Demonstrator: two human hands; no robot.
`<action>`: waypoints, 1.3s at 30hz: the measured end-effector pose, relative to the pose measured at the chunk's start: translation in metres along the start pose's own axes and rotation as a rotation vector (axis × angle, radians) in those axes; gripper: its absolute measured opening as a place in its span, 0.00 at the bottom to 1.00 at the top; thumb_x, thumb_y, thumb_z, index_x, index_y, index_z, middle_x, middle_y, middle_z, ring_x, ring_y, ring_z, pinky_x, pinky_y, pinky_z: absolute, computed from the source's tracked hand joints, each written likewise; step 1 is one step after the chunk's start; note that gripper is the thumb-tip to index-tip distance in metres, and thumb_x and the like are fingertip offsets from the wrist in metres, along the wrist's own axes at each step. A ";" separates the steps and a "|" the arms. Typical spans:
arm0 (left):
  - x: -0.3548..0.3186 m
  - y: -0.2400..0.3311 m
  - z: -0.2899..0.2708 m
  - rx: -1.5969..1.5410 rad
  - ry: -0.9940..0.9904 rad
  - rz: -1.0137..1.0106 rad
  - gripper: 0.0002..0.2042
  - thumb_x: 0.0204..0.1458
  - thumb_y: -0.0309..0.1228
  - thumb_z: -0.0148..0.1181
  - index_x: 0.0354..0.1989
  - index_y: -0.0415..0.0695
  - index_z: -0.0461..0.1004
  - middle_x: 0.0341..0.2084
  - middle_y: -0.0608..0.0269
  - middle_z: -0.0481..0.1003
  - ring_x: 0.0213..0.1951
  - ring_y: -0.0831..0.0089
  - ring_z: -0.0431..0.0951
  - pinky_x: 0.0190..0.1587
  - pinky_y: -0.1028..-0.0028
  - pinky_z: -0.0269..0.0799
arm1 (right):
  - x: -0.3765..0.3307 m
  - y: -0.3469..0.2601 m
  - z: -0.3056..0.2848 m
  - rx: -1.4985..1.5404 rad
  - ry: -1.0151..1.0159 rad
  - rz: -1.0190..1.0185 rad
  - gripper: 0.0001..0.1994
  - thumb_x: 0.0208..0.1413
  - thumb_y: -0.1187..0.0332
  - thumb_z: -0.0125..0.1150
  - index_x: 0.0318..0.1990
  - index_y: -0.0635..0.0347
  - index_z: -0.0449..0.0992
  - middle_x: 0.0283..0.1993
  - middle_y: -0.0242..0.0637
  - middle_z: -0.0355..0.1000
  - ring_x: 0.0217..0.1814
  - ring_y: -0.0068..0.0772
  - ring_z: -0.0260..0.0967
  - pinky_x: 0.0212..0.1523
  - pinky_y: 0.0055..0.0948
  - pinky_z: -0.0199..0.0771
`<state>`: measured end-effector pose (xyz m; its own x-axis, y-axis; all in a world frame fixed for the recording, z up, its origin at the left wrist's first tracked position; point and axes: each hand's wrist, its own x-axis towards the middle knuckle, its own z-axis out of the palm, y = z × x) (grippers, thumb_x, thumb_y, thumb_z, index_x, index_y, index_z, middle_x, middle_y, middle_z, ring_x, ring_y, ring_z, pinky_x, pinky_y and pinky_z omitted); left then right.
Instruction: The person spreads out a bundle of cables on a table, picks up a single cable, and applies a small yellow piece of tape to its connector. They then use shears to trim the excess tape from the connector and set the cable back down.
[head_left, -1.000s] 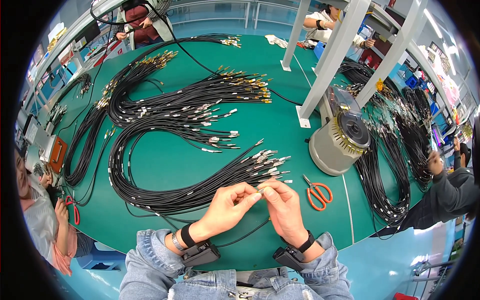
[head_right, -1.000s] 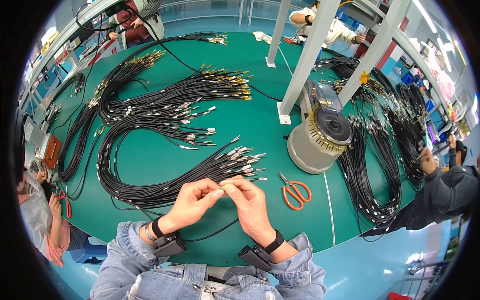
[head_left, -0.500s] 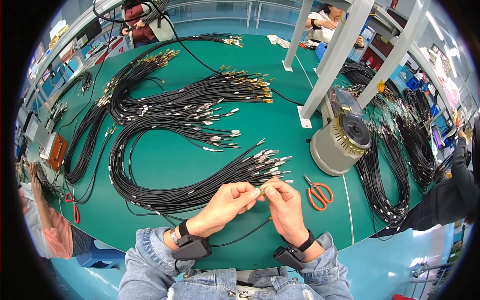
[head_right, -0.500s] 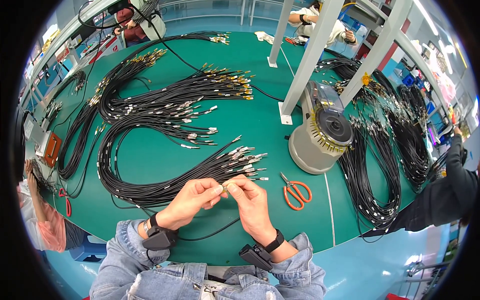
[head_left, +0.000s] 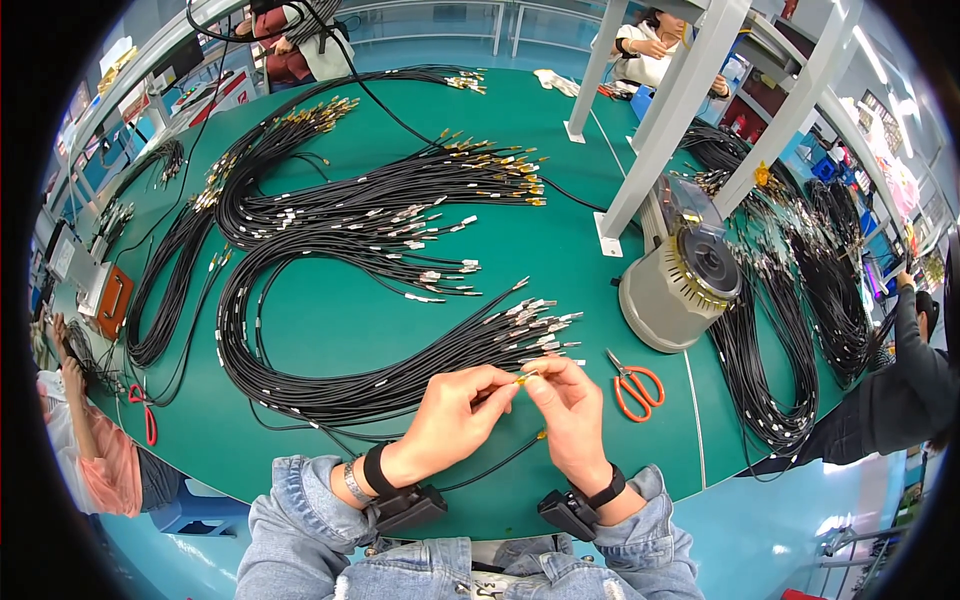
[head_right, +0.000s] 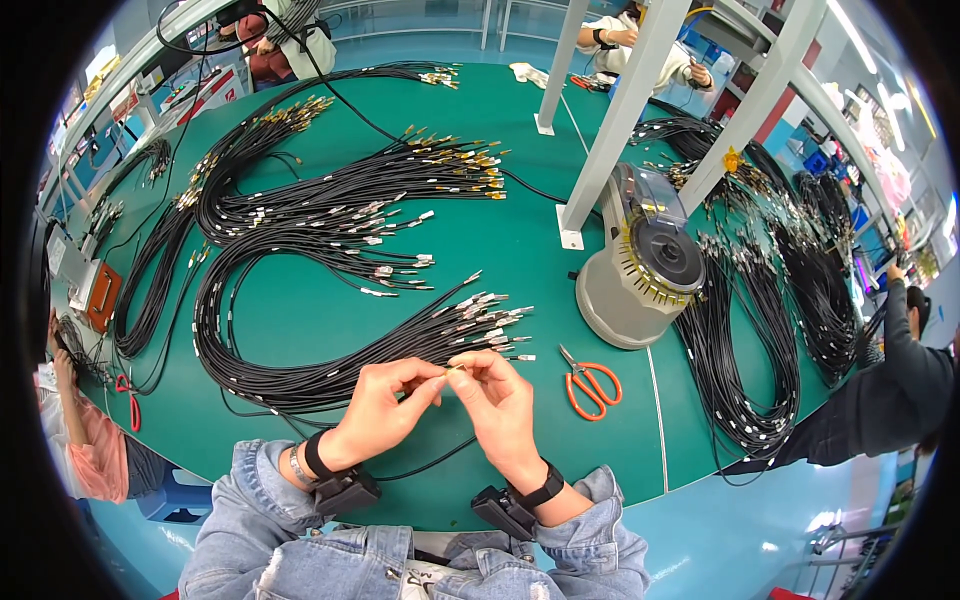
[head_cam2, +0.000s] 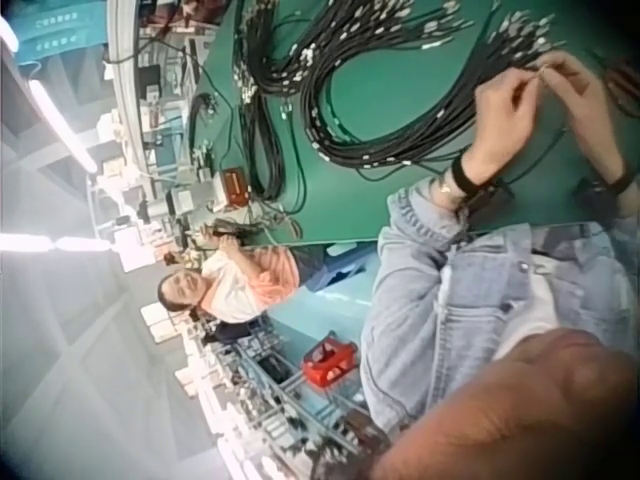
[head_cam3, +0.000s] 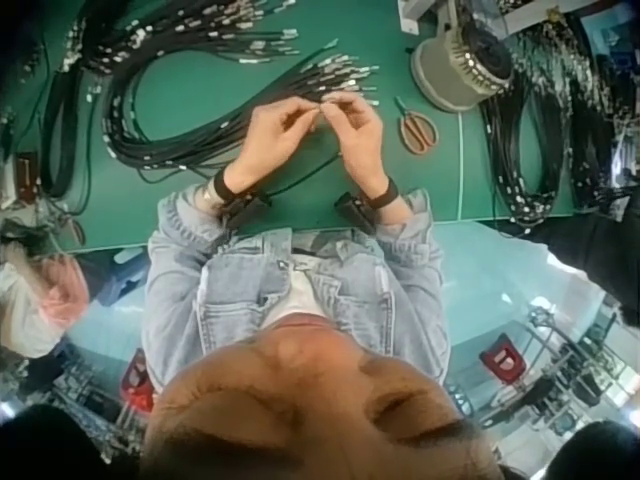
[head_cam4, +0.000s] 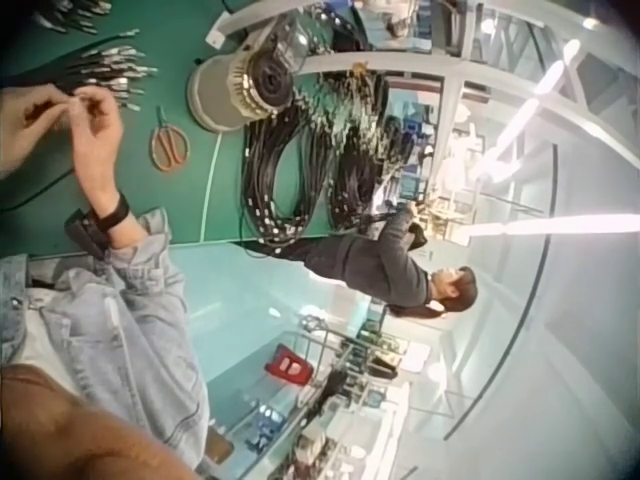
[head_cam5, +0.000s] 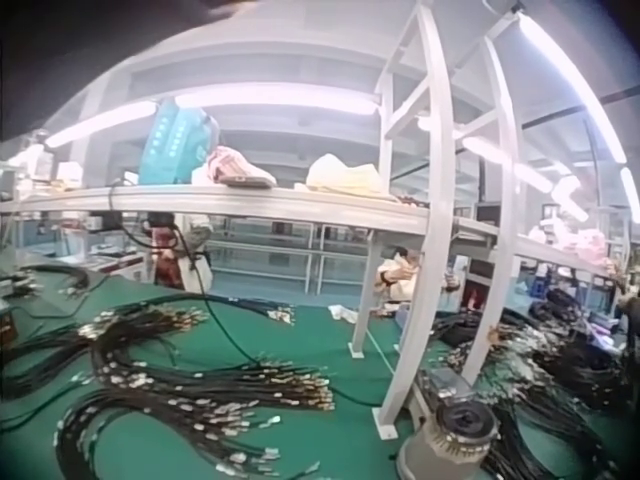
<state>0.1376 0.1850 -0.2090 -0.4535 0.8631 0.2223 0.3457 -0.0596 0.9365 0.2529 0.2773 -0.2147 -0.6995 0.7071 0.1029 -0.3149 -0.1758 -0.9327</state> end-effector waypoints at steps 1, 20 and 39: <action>0.000 0.000 0.001 0.000 0.001 -0.001 0.05 0.51 0.27 0.59 0.32 0.38 0.75 0.21 0.64 0.74 0.21 0.82 0.70 0.22 0.80 0.64 | -0.001 -0.001 0.002 -0.062 0.016 -0.032 0.05 0.57 0.73 0.54 0.36 0.66 0.73 0.37 0.31 0.69 0.36 0.18 0.64 0.37 0.20 0.64; 0.000 -0.004 0.002 -0.015 -0.068 -0.158 0.08 0.54 0.29 0.56 0.27 0.36 0.73 0.15 0.66 0.73 0.19 0.84 0.71 0.20 0.83 0.63 | 0.008 0.005 -0.010 -0.173 -0.030 0.053 0.06 0.58 0.71 0.53 0.36 0.64 0.73 0.27 0.26 0.67 0.28 0.15 0.60 0.30 0.16 0.61; -0.043 -0.027 0.012 0.385 -0.401 0.285 0.10 0.48 0.29 0.60 0.37 0.40 0.73 0.31 0.60 0.73 0.36 0.63 0.71 0.40 0.69 0.67 | 0.029 -0.079 -0.124 -0.560 0.399 -0.259 0.09 0.56 0.67 0.56 0.38 0.63 0.75 0.29 0.27 0.69 0.32 0.15 0.62 0.35 0.18 0.63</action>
<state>0.1573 0.1551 -0.2471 0.0185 0.9654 0.2601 0.7129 -0.1952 0.6736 0.3372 0.3964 -0.1811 -0.3267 0.8929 0.3099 0.0114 0.3317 -0.9433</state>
